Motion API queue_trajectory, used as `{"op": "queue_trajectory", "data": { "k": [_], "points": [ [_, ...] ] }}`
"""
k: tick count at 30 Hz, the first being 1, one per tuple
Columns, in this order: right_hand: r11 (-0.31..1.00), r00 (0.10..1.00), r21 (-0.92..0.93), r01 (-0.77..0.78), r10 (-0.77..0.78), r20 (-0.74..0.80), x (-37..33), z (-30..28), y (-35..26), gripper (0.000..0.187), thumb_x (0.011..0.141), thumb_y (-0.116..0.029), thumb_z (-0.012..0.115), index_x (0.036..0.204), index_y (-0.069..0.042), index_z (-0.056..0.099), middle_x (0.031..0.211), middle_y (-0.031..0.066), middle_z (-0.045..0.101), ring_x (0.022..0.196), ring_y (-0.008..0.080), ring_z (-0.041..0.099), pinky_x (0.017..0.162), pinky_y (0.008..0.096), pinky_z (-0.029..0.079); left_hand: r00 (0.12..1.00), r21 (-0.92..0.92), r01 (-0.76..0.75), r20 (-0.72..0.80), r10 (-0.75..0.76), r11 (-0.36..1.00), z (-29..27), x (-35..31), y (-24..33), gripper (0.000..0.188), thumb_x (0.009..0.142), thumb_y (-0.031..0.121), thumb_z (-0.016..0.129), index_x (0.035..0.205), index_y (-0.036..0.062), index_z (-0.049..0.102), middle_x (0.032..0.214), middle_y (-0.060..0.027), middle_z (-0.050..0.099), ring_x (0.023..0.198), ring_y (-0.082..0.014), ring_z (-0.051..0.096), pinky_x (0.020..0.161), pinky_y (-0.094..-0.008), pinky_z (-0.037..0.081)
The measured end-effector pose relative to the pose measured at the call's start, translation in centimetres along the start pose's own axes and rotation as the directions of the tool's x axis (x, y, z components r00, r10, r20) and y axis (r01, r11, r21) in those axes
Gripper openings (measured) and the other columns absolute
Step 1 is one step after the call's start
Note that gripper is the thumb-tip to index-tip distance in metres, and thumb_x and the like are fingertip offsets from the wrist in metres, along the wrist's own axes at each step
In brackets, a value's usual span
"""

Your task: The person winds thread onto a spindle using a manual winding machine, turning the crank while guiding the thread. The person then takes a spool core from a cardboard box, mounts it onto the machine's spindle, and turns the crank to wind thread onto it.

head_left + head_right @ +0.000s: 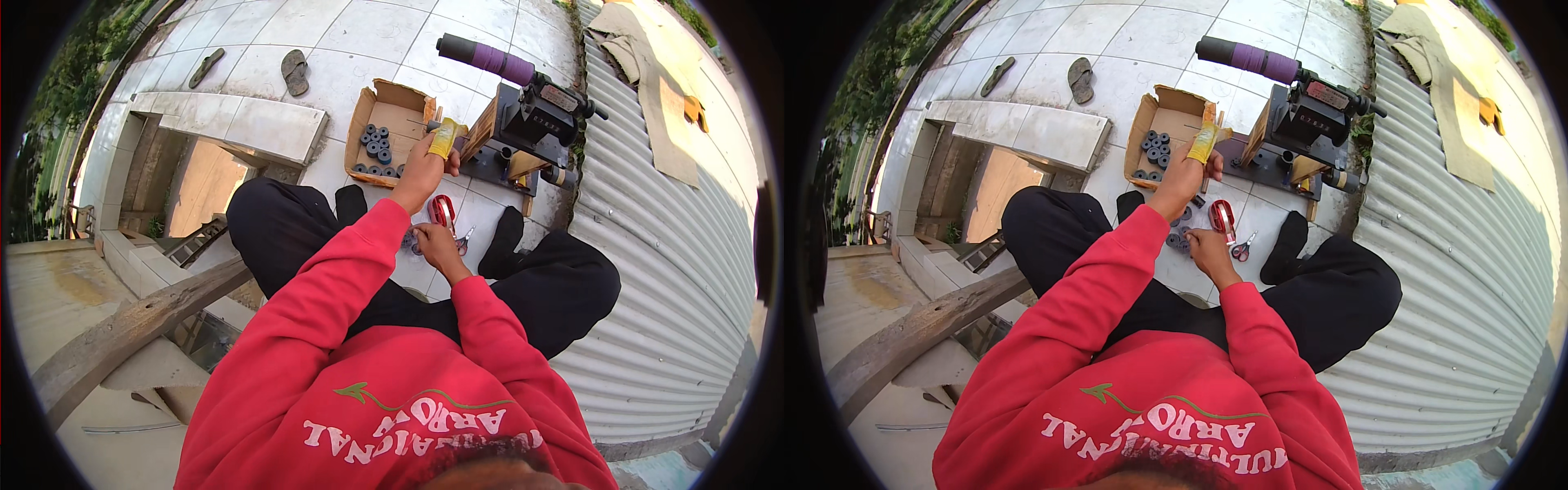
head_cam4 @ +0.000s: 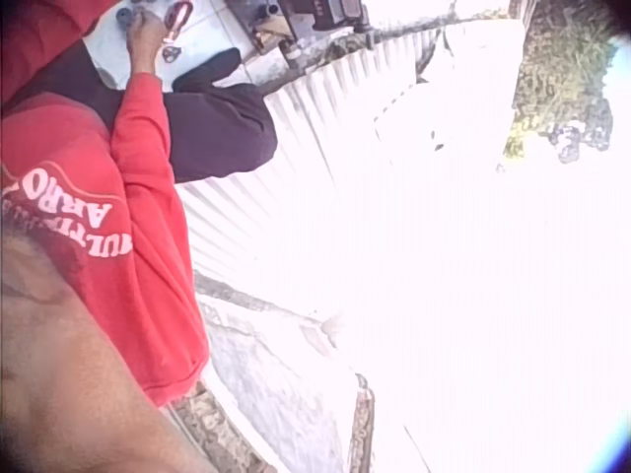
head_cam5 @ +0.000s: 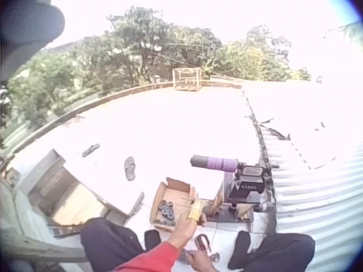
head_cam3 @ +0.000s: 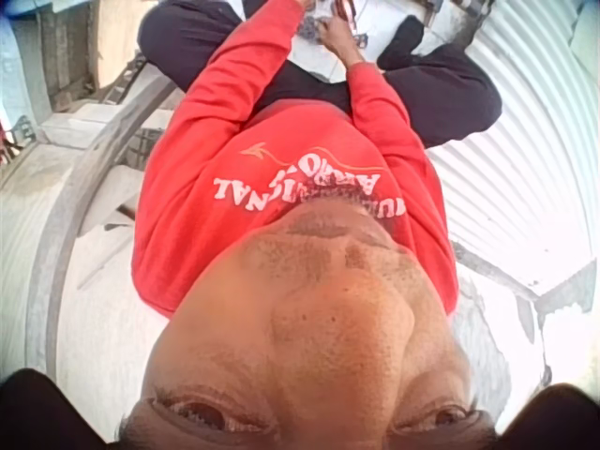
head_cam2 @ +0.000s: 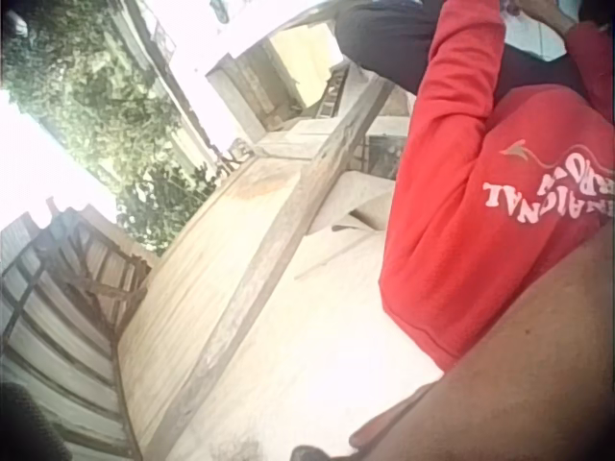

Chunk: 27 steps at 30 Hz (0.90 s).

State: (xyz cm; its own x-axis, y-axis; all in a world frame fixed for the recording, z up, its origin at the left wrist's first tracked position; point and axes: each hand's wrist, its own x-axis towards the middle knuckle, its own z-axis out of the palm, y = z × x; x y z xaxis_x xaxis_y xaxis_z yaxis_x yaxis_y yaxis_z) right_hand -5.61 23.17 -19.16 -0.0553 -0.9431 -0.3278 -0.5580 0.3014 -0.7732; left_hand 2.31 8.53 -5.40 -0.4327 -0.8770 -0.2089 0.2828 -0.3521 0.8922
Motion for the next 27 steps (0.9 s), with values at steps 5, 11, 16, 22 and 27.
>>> {"op": "queue_trajectory", "data": {
  "k": [5, 11, 16, 22, 27],
  "points": [
    [0.829, 0.916, -0.554, -0.079, 0.279, 0.287, 0.5, -3.4, 2.0, 0.030, 0.096, -0.007, 0.061, 0.120, -0.007, 0.079, 0.114, 0.0229, 0.076, 0.109, 0.0374, 0.074, 0.096, 0.0454, 0.056, 0.937, 0.337, 0.131, -0.348, -0.006, 0.932, -1.5, -1.7, -3.5, 0.025, 0.103, 0.016, 0.061, 0.106, -0.0032, 0.077, 0.078, -0.0094, 0.073, 0.078, -0.0167, 0.072, 0.064, -0.0348, 0.049],
    [0.766, 0.948, 0.641, 0.046, 0.168, -0.269, 6.7, -12.4, -8.8, 0.039, 0.111, -0.023, 0.050, 0.144, -0.007, 0.065, 0.114, 0.0152, 0.077, 0.108, 0.0214, 0.074, 0.098, 0.0354, 0.055, 0.935, 0.698, 0.333, -0.330, -0.128, 0.634, -5.4, -7.3, -13.2, 0.023, 0.090, 0.023, 0.078, 0.107, 0.0077, 0.082, 0.091, -0.0191, 0.078, 0.084, -0.0362, 0.076, 0.075, -0.0472, 0.056],
    [0.640, 0.961, 0.731, 0.238, -0.047, -0.272, 6.3, -14.8, -15.0, 0.039, 0.112, -0.020, 0.052, 0.147, -0.005, 0.061, 0.104, 0.0076, 0.074, 0.086, 0.0098, 0.065, 0.081, 0.0267, 0.052, 0.930, 0.954, 0.256, -0.200, -0.307, 0.153, -8.2, -7.9, -17.2, 0.030, 0.087, 0.030, 0.082, 0.111, 0.0120, 0.082, 0.101, -0.0199, 0.078, 0.095, -0.0403, 0.076, 0.085, -0.0494, 0.060],
    [0.871, 0.899, 0.411, 0.268, -0.073, -0.433, 2.9, -10.2, -10.7, 0.031, 0.111, -0.013, 0.051, 0.134, -0.006, 0.071, 0.077, -0.0017, 0.060, 0.069, 0.0050, 0.048, 0.065, 0.0248, 0.044, 0.811, 0.770, 0.568, -0.461, -0.361, 0.292, -8.0, -6.2, -16.1, 0.042, 0.090, 0.033, 0.079, 0.124, 0.0102, 0.076, 0.134, -0.0212, 0.067, 0.127, -0.0401, 0.064, 0.106, -0.0514, 0.050],
    [0.994, 0.954, -0.096, 0.053, -0.079, -0.288, -1.6, -6.8, -7.6, 0.029, 0.107, -0.016, 0.056, 0.128, -0.009, 0.074, 0.082, 0.0164, 0.073, 0.072, 0.0279, 0.072, 0.070, 0.0404, 0.055, 0.375, 0.371, 0.443, -0.903, 0.208, 0.816, -8.3, -3.7, -13.1, 0.055, 0.097, 0.021, 0.069, 0.147, 0.0026, 0.055, 0.167, -0.0219, 0.026, 0.149, -0.0408, 0.038, 0.122, -0.0540, 0.028]
  ]
}}
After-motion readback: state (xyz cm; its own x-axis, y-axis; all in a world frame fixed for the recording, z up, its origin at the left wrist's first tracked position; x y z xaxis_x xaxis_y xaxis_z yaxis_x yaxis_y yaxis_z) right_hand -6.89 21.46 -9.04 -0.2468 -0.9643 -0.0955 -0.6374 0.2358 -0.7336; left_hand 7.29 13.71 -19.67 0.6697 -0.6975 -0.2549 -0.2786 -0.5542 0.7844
